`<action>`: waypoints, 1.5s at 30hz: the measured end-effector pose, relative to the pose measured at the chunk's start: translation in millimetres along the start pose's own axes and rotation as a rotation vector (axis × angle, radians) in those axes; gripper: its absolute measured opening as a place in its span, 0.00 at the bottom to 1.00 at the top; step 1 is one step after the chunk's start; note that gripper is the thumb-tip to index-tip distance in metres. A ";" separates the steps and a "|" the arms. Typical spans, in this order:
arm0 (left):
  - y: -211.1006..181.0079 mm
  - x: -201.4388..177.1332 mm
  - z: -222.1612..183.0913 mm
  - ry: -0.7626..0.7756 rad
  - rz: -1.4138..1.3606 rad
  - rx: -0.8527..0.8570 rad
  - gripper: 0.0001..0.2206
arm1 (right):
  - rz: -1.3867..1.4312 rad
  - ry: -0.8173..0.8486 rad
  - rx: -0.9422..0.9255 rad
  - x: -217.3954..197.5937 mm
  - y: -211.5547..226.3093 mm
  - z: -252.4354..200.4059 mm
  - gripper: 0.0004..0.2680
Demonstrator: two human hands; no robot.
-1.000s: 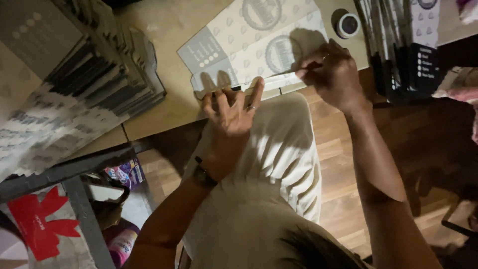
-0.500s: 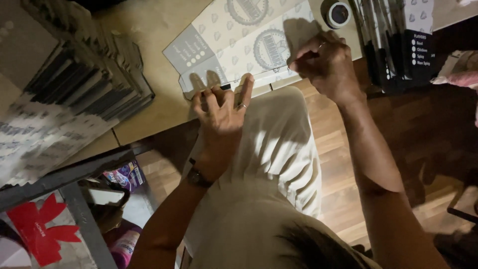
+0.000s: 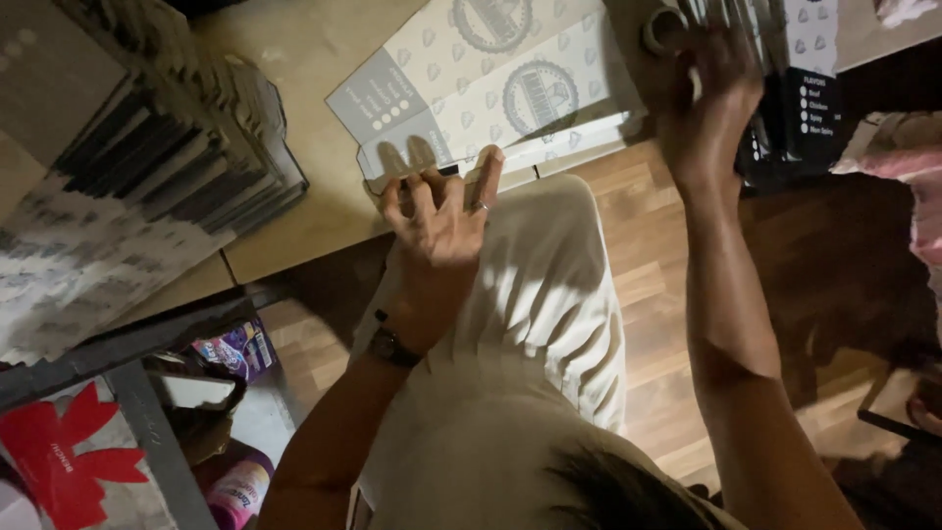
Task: The person folds printed paper sheets along pre-scored lines by hand.
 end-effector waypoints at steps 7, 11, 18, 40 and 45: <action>6.8 -21.7 9.7 0.037 -0.070 0.026 0.24 | -0.249 -0.008 -0.096 6.3 2.8 26.2 0.08; 1.7 -9.0 6.9 0.100 0.023 0.024 0.25 | 0.577 0.204 0.056 2.9 62.8 6.4 0.09; 1.1 -8.2 5.6 -0.019 -0.054 0.063 0.24 | 0.314 0.247 -0.059 38.2 29.5 -35.4 0.09; -0.8 0.9 1.9 -0.081 -0.118 0.058 0.31 | 0.153 0.011 -0.123 28.0 30.7 -36.9 0.10; 0.1 18.0 -1.9 0.004 -0.189 0.057 0.28 | 0.396 0.014 -0.236 48.9 98.5 -20.2 0.07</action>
Point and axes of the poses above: each hand's wrist, its own z-axis towards the middle knuckle, its own x-axis out of the palm, y = z × x, the point moved 8 cm from there along z, towards the middle knuckle, and after that the axes turned 15 degrees about y, right-handed, at the moved point
